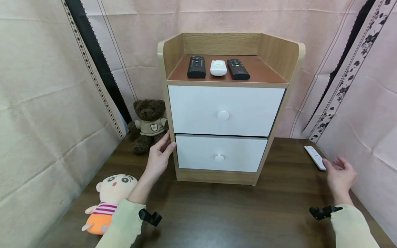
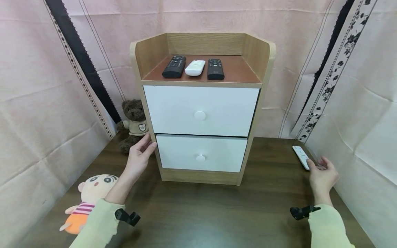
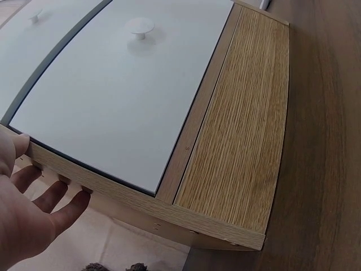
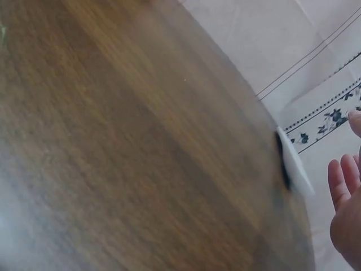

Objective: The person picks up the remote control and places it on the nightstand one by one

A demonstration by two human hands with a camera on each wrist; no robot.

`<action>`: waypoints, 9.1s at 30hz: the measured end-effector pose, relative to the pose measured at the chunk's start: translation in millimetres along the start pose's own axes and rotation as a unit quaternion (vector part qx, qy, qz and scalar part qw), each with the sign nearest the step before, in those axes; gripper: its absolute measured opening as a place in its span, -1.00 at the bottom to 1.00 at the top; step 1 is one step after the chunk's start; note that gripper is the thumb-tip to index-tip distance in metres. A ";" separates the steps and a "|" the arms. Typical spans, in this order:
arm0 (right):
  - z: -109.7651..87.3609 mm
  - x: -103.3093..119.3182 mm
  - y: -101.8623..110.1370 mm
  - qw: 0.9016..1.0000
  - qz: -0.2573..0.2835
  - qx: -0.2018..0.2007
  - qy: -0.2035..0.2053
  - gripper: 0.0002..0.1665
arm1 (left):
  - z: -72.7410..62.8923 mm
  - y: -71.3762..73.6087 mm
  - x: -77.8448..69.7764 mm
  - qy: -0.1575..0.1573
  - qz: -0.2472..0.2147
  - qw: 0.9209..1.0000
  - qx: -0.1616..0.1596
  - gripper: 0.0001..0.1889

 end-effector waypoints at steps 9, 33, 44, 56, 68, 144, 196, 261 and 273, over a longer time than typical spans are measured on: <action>0.3 -21.7 -8.1 0.996 -0.089 0.013 -0.008 -0.12 | 1.6 0.5 -0.9 -0.002 -0.005 1.000 0.003 -0.41; 5.1 -39.6 -14.3 0.995 -0.096 0.019 -0.022 -0.05 | 2.3 0.7 2.2 0.001 -0.003 1.000 0.002 -0.41; 8.6 -41.3 -15.7 0.991 -0.128 0.037 0.009 -0.09 | -1.7 0.2 2.4 0.009 0.005 1.000 -0.003 -0.41; 10.6 -40.8 -29.3 0.988 -0.149 0.029 0.027 -0.18 | 0.3 2.4 2.3 0.007 0.004 1.000 -0.005 -0.42; 13.4 -40.1 -31.4 0.987 -0.163 0.017 0.002 -0.16 | -0.6 0.8 -0.4 0.004 0.010 1.000 -0.008 -0.42; -30.4 69.4 19.5 0.976 0.218 0.009 -0.015 -0.59 | 2.0 0.5 1.8 0.005 0.002 1.000 0.003 -0.41; -80.3 175.1 18.7 0.831 0.532 0.042 0.158 -0.45 | 0.8 0.0 3.6 0.010 -0.005 1.000 0.001 -0.41; -178.9 317.9 -35.6 0.852 0.340 -0.020 0.397 -0.44 | -0.2 0.5 2.7 0.017 -0.012 1.000 0.002 -0.42; -182.7 337.7 -67.5 0.879 0.277 -0.054 0.385 -0.45 | -1.5 0.9 5.2 0.024 -0.007 1.000 -0.002 -0.43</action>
Point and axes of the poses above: each hand's wrist, its own z-axis towards the middle knuckle, its own y-axis out of the back of the hand, x = y × z, the point moved 4 cm from there along z, towards the middle knuckle, and after that the axes turned 5 degrees about y, right-handed, at the moved point
